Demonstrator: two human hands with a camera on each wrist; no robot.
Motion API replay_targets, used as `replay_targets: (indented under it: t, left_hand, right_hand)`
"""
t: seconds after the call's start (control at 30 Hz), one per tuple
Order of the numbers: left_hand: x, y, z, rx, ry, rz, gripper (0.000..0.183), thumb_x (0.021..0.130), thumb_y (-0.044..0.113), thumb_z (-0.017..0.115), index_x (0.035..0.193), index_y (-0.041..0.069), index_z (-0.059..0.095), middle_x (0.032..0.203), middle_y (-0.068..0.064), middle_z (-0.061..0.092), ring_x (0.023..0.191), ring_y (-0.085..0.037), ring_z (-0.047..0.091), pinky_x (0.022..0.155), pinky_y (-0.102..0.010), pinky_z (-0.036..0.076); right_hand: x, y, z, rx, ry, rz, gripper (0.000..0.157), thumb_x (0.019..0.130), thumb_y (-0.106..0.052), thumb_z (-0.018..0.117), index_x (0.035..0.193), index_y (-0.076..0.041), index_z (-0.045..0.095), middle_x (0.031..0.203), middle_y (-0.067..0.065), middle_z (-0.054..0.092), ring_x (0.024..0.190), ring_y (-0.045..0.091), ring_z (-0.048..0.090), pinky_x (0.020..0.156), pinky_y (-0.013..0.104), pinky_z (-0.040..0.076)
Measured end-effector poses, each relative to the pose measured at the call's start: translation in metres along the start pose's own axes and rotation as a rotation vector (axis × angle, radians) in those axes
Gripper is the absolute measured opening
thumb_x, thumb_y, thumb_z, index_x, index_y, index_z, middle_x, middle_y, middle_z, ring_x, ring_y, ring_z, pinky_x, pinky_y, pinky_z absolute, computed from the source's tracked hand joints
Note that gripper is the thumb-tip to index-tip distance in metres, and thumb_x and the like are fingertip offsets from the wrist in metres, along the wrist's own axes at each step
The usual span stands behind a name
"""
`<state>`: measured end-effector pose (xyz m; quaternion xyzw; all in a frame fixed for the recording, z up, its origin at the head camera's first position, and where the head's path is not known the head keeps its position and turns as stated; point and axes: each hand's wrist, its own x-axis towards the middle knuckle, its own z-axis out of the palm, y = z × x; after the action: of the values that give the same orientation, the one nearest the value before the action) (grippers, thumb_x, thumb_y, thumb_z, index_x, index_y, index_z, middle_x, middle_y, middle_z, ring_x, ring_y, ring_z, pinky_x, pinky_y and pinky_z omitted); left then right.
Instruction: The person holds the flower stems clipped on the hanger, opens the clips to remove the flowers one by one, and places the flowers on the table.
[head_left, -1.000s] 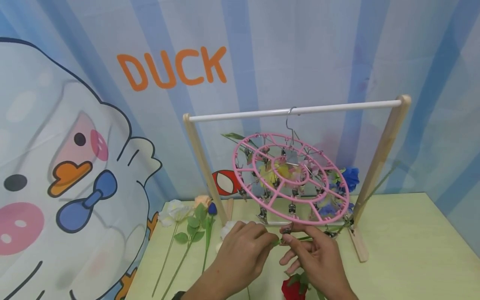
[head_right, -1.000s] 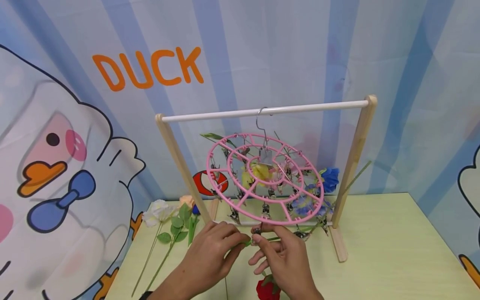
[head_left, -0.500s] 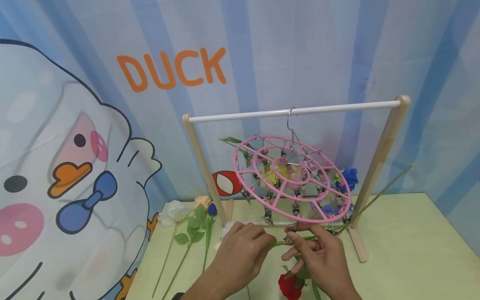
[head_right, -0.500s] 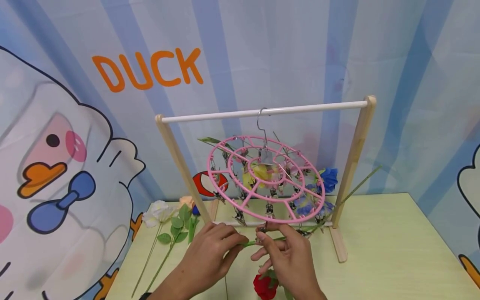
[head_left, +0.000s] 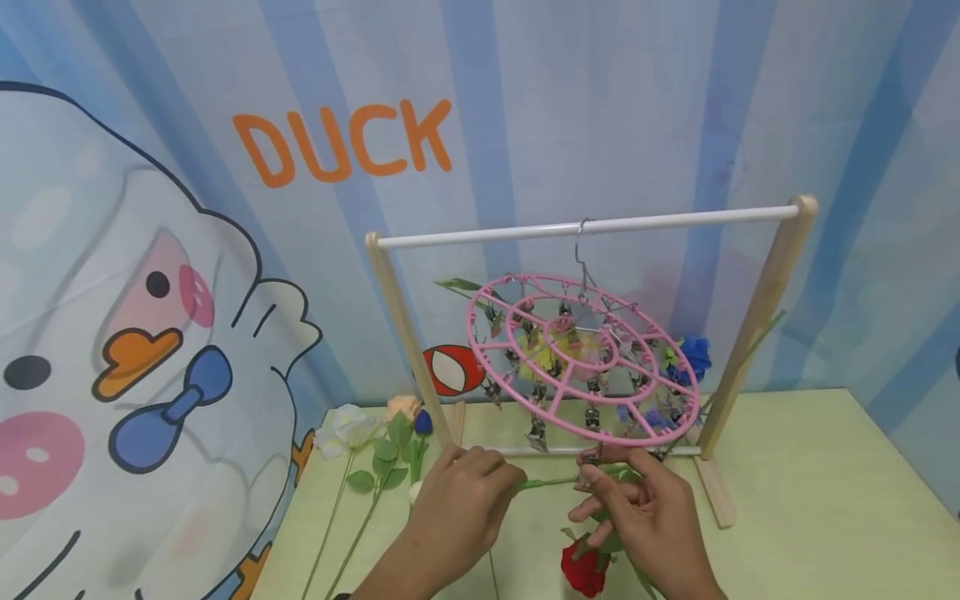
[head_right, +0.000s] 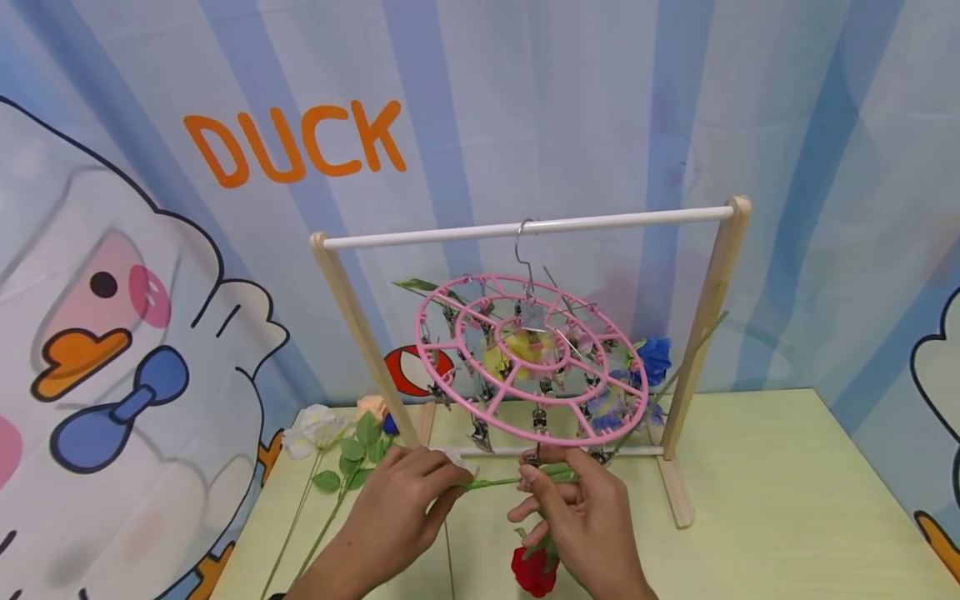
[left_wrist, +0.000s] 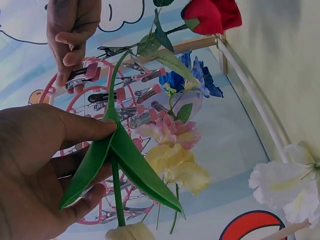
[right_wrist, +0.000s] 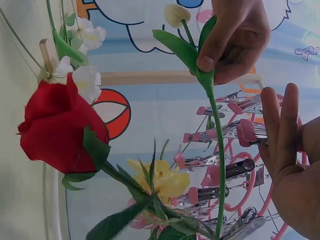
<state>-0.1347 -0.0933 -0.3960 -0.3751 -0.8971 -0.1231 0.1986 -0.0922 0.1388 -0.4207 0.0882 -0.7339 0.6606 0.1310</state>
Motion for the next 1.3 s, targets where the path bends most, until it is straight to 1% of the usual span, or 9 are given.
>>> replay_targets:
  t: [0.13, 0.23, 0.33, 0.53, 0.73, 0.97, 1.07, 1.17, 1.3]
  left_hand:
    - [-0.002, -0.004, 0.001, 0.003, 0.007, -0.015, 0.010, 0.094, 0.013, 0.081, 0.099, 0.021, 0.080, 0.093, 0.010, 0.074, 0.089, -0.009, 0.068, 0.084, -0.032, 0.053]
    - [-0.004, -0.006, 0.001, 0.004, -0.015, -0.042, 0.010, 0.094, 0.013, 0.081, 0.098, 0.021, 0.080, 0.092, 0.010, 0.075, 0.088, -0.009, 0.069, 0.084, -0.033, 0.053]
    - [-0.006, -0.009, 0.002, 0.006, -0.047, -0.069, 0.010, 0.094, 0.012, 0.081, 0.099, 0.021, 0.081, 0.092, 0.009, 0.076, 0.089, -0.010, 0.070, 0.087, -0.036, 0.054]
    - [-0.009, -0.016, 0.005, 0.030, -0.093, -0.109, 0.010, 0.093, 0.014, 0.082, 0.101, 0.020, 0.081, 0.094, 0.008, 0.077, 0.093, -0.011, 0.071, 0.089, -0.039, 0.054]
    - [-0.011, -0.023, 0.009, 0.055, -0.103, -0.124, 0.010, 0.091, 0.013, 0.083, 0.098, 0.020, 0.081, 0.092, 0.006, 0.078, 0.093, -0.013, 0.073, 0.084, -0.038, 0.055]
    - [-0.012, -0.031, 0.013, 0.092, -0.124, -0.134, 0.011, 0.090, 0.010, 0.083, 0.096, 0.019, 0.080, 0.092, 0.005, 0.077, 0.092, -0.015, 0.073, 0.085, -0.041, 0.057]
    - [-0.011, -0.034, 0.014, 0.095, -0.125, -0.146, 0.012, 0.089, 0.007, 0.083, 0.094, 0.018, 0.079, 0.091, 0.004, 0.076, 0.091, -0.016, 0.073, 0.086, -0.042, 0.057]
    - [-0.012, -0.037, 0.017, 0.121, -0.109, -0.151, 0.013, 0.089, 0.005, 0.082, 0.092, 0.017, 0.079, 0.091, 0.002, 0.076, 0.092, -0.017, 0.073, 0.087, -0.043, 0.058]
    - [-0.013, -0.043, 0.020, 0.148, -0.077, -0.153, 0.016, 0.087, 0.001, 0.082, 0.091, 0.016, 0.078, 0.091, 0.001, 0.076, 0.093, -0.019, 0.074, 0.086, -0.044, 0.059]
  right_hand:
    - [-0.001, -0.001, -0.001, 0.004, -0.007, 0.044, 0.023, 0.106, -0.017, 0.067, 0.125, -0.005, 0.063, 0.097, 0.017, 0.079, 0.059, 0.019, 0.075, 0.049, 0.045, 0.060]
    - [-0.001, 0.000, -0.002, 0.008, -0.013, 0.049, 0.024, 0.106, -0.017, 0.067, 0.126, -0.004, 0.063, 0.103, 0.020, 0.078, 0.062, 0.020, 0.077, 0.050, 0.045, 0.061]
    - [-0.001, 0.000, -0.003, -0.006, -0.008, 0.056, 0.026, 0.105, -0.017, 0.068, 0.128, -0.005, 0.063, 0.104, 0.020, 0.079, 0.064, 0.021, 0.078, 0.051, 0.043, 0.061]
    - [0.002, -0.003, -0.004, -0.027, 0.013, 0.159, 0.031, 0.102, -0.021, 0.072, 0.130, -0.010, 0.063, 0.088, 0.010, 0.082, 0.068, 0.025, 0.079, 0.059, 0.040, 0.064]
    - [0.003, -0.005, -0.004, 0.000, 0.037, 0.226, 0.036, 0.101, -0.026, 0.074, 0.132, -0.010, 0.062, 0.098, 0.015, 0.082, 0.077, 0.022, 0.081, 0.060, 0.039, 0.065]
    - [0.004, -0.003, -0.006, 0.018, 0.029, 0.200, 0.037, 0.103, -0.024, 0.072, 0.134, -0.009, 0.060, 0.117, 0.021, 0.078, 0.083, 0.019, 0.081, 0.062, 0.044, 0.065]
    - [0.004, -0.002, -0.007, 0.016, 0.027, 0.181, 0.036, 0.103, -0.023, 0.072, 0.134, -0.008, 0.060, 0.120, 0.021, 0.077, 0.083, 0.018, 0.081, 0.062, 0.045, 0.065]
    - [0.004, -0.002, -0.009, 0.009, 0.026, 0.178, 0.037, 0.104, -0.024, 0.071, 0.136, -0.009, 0.059, 0.113, 0.020, 0.079, 0.081, 0.019, 0.081, 0.062, 0.045, 0.065]
    - [0.004, -0.002, -0.010, -0.008, 0.026, 0.197, 0.039, 0.105, -0.028, 0.069, 0.138, -0.011, 0.058, 0.101, 0.016, 0.082, 0.072, 0.025, 0.080, 0.063, 0.043, 0.065]
